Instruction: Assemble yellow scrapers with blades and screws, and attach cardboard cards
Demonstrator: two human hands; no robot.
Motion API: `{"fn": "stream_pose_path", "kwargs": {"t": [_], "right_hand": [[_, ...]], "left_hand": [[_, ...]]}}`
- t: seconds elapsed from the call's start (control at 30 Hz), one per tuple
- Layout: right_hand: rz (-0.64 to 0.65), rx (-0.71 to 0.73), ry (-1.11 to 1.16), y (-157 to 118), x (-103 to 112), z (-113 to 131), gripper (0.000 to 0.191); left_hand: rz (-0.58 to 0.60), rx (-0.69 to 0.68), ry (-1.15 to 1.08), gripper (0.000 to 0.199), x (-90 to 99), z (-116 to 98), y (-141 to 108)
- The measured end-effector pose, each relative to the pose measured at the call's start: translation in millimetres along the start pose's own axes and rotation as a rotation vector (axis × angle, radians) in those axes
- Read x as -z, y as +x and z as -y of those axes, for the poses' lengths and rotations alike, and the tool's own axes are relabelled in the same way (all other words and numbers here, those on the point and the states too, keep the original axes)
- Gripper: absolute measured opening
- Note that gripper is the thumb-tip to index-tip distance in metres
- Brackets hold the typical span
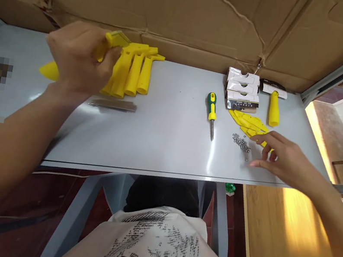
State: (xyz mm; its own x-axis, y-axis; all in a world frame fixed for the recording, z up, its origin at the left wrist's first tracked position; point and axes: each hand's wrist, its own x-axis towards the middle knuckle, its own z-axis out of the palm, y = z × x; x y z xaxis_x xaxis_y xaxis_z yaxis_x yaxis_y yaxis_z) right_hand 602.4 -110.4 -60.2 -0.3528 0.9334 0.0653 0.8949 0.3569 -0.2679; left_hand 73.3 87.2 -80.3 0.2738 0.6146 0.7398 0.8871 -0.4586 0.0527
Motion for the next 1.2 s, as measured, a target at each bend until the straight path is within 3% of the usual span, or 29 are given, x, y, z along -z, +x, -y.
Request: {"fn": "stream_pose_path", "kwargs": {"t": [0.1,0.2,0.37,0.47,0.57,0.63,0.77,0.9,1.07,1.2], "right_hand": [[-0.076,-0.096,0.049,-12.1,-23.1,12.4,0.073],[-0.167,-0.174,0.048,-8.3,-39.6,7.8,0.070],[-0.251,-0.196,0.006,1.7,-21.5,-20.2,0.068],[-0.141,-0.173,-0.175,15.0,-1.7,-48.4,0.066],[0.071,-0.157,-0.234,43.2,4.8,-68.5,0.102],[0.198,-0.149,-0.235,65.6,4.2,-70.5,0.114],[0.368,-0.188,-0.272,99.2,9.0,-54.9,0.092],[0.510,-0.283,-0.242,111.9,20.0,-41.8,0.079],[0.500,-0.280,-0.343,113.2,21.7,-47.0,0.047],[0.498,-0.286,-0.354,108.3,19.5,-50.3,0.033]], "left_hand": [[-0.005,-0.011,0.018,0.025,1.1,-2.2,0.6],[-0.036,-0.004,-0.004,0.022,2.1,-7.9,0.9],[-0.054,0.018,-0.043,0.019,2.1,-11.2,0.6],[-0.040,0.014,-0.051,0.020,1.7,-9.0,0.4],[-0.049,-0.007,-0.031,0.021,1.4,-8.6,0.3],[-0.061,-0.026,-0.030,0.022,1.6,-9.7,0.3],[-0.064,-0.052,-0.027,0.025,1.1,-10.6,-0.3],[-0.068,-0.066,-0.036,0.025,-1.0,-8.3,-1.4],[-0.071,-0.091,-0.060,0.022,-1.3,-7.7,-0.8],[-0.061,-0.096,-0.064,0.018,-1.7,-8.6,-0.3]]}}
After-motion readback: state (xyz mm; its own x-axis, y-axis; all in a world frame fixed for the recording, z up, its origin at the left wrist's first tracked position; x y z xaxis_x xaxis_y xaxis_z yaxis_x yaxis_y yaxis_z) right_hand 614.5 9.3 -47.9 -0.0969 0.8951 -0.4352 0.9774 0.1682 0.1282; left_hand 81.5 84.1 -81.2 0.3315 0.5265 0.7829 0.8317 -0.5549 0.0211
